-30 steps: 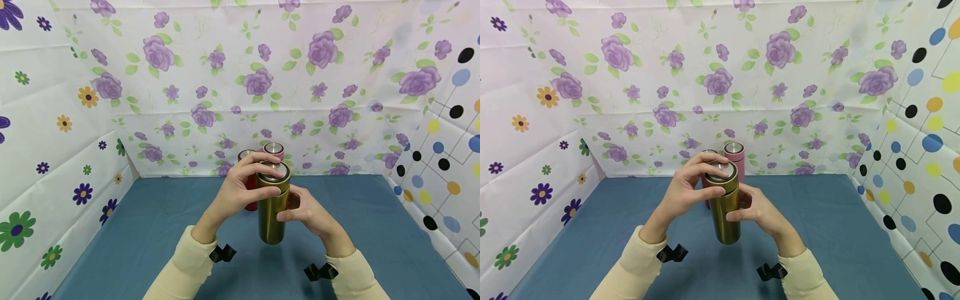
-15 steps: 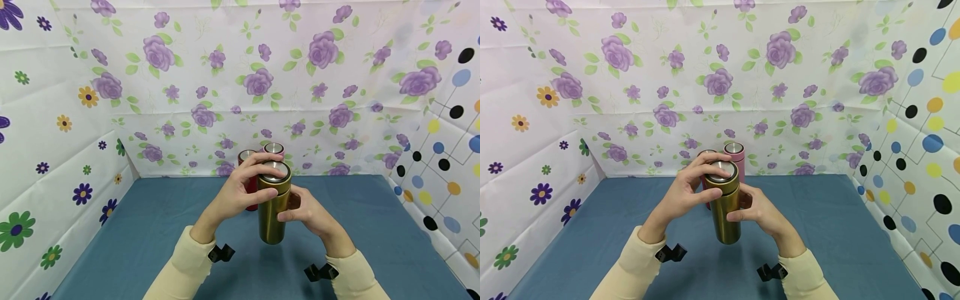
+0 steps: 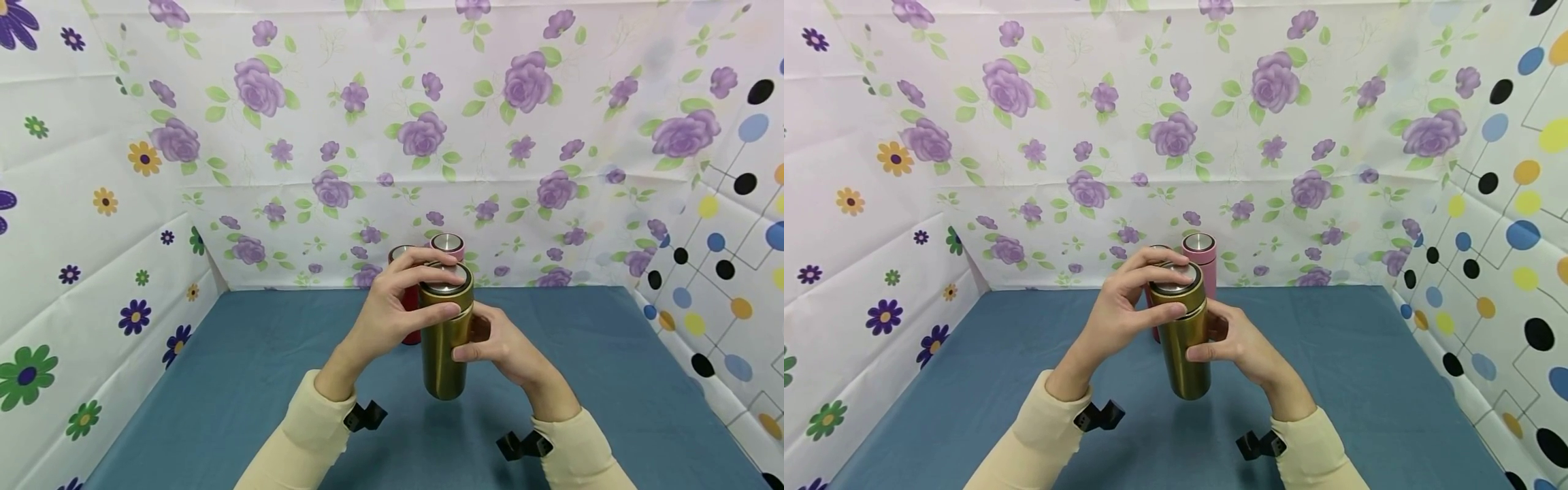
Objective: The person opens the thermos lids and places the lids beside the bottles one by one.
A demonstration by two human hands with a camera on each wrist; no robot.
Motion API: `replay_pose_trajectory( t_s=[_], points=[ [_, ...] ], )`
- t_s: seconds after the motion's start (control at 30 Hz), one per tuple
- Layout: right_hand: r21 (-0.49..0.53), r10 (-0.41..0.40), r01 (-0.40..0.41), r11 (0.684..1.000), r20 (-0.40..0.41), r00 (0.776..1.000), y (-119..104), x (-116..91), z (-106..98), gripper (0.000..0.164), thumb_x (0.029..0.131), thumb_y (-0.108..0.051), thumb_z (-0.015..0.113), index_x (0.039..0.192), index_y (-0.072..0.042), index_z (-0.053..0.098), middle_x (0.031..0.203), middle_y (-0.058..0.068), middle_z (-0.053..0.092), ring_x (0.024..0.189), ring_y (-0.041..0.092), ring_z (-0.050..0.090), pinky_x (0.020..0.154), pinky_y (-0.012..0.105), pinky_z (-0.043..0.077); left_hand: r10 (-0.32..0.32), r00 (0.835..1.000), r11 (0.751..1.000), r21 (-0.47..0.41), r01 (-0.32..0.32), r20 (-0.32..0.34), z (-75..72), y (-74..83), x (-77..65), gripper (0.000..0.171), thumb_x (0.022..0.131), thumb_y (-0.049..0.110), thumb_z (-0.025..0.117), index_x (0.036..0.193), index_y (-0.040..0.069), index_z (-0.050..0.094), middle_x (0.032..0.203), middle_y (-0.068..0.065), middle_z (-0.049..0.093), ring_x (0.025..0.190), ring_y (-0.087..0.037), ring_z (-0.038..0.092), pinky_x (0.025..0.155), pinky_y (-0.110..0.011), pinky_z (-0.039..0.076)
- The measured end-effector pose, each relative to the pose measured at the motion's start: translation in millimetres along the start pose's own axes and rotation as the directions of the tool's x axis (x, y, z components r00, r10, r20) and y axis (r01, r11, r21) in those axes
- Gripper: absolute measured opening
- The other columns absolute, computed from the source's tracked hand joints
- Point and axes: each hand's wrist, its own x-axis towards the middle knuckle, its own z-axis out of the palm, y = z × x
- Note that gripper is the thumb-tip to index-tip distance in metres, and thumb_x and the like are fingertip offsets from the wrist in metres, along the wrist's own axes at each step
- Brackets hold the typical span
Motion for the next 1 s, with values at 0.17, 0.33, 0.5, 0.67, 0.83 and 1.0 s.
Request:
replay_pose_trajectory(
  t_s=[0.17, 0.33, 0.5, 0.67, 0.83, 1.0],
  points=[
    [-0.008, 0.015, -0.015, 1.0, -0.019, 1.0, -2.9, 0.1, 1.6, 0.057, 0.095, -0.014, 0.075, 0.148, -0.007, 0.054, 0.129, 0.017, 0.063, 0.112, 0.037, 0.065, 0.096, 0.047, 0.056, 0.003, 0.999, 0.999, 0.049, 0.0, -0.043, 2.3, -2.2, -0.3, 0.039, 0.096, 0.037, 0.077, 0.119, 0.005, 0.075, 0.138, -0.011, 0.056, 0.133, -0.029, 0.048, 0.105, -0.044, 0.049],
    [-0.018, 0.015, -0.016, 1.0, -0.037, 0.999, -2.1, 0.0, 0.9, 0.058, 0.095, -0.013, 0.075, 0.149, -0.007, 0.053, 0.131, 0.016, 0.063, 0.115, 0.037, 0.065, 0.097, 0.046, 0.056, 0.004, 0.996, 0.997, 0.078, 0.002, -0.084, 5.8, -2.6, 2.3, 0.036, 0.095, 0.034, 0.079, 0.118, 0.006, 0.076, 0.135, -0.01, 0.056, 0.131, -0.029, 0.049, 0.103, -0.043, 0.05],
    [-0.039, 0.013, -0.016, 0.999, -0.059, 0.998, -0.3, 0.0, -0.2, 0.057, 0.096, -0.012, 0.074, 0.148, -0.005, 0.053, 0.131, 0.018, 0.063, 0.116, 0.039, 0.064, 0.098, 0.045, 0.056, 0.003, 0.993, 0.996, 0.084, 0.007, -0.119, 9.2, -3.0, 4.5, 0.032, 0.094, 0.026, 0.081, 0.117, 0.006, 0.076, 0.132, -0.01, 0.057, 0.128, -0.028, 0.051, 0.101, -0.042, 0.052],
    [-0.101, 0.048, -0.058, 0.993, -0.096, 0.994, -2.0, 1.6, 3.1, 0.062, 0.095, -0.013, 0.076, 0.152, -0.011, 0.052, 0.135, 0.014, 0.063, 0.119, 0.037, 0.064, 0.1, 0.043, 0.055, -0.013, 0.986, 0.995, 0.091, 0.029, -0.168, 11.2, -2.1, 6.0, 0.033, 0.094, 0.029, 0.08, 0.119, 0.007, 0.076, 0.13, -0.009, 0.056, 0.122, -0.026, 0.057, 0.095, -0.041, 0.057],
    [-0.138, 0.056, -0.073, 0.988, -0.124, 0.991, -2.7, 2.0, 4.6, 0.064, 0.094, -0.013, 0.077, 0.153, -0.014, 0.051, 0.137, 0.012, 0.062, 0.12, 0.037, 0.063, 0.1, 0.044, 0.054, -0.023, 0.982, 0.994, 0.102, 0.042, -0.188, 10.9, -1.9, 8.1, 0.036, 0.096, 0.034, 0.078, 0.12, 0.007, 0.075, 0.131, -0.008, 0.056, 0.122, -0.025, 0.057, 0.096, -0.041, 0.057],
    [-0.138, 0.062, -0.079, 0.987, -0.12, 0.991, -1.1, 2.2, 4.1, 0.063, 0.094, -0.015, 0.077, 0.152, -0.015, 0.051, 0.137, 0.012, 0.062, 0.12, 0.037, 0.063, 0.1, 0.047, 0.054, -0.025, 0.982, 0.994, 0.104, 0.045, -0.185, 10.4, -1.8, 8.2, 0.043, 0.097, 0.042, 0.074, 0.122, 0.007, 0.074, 0.133, -0.008, 0.056, 0.125, -0.025, 0.055, 0.098, -0.041, 0.055]
  ],
)
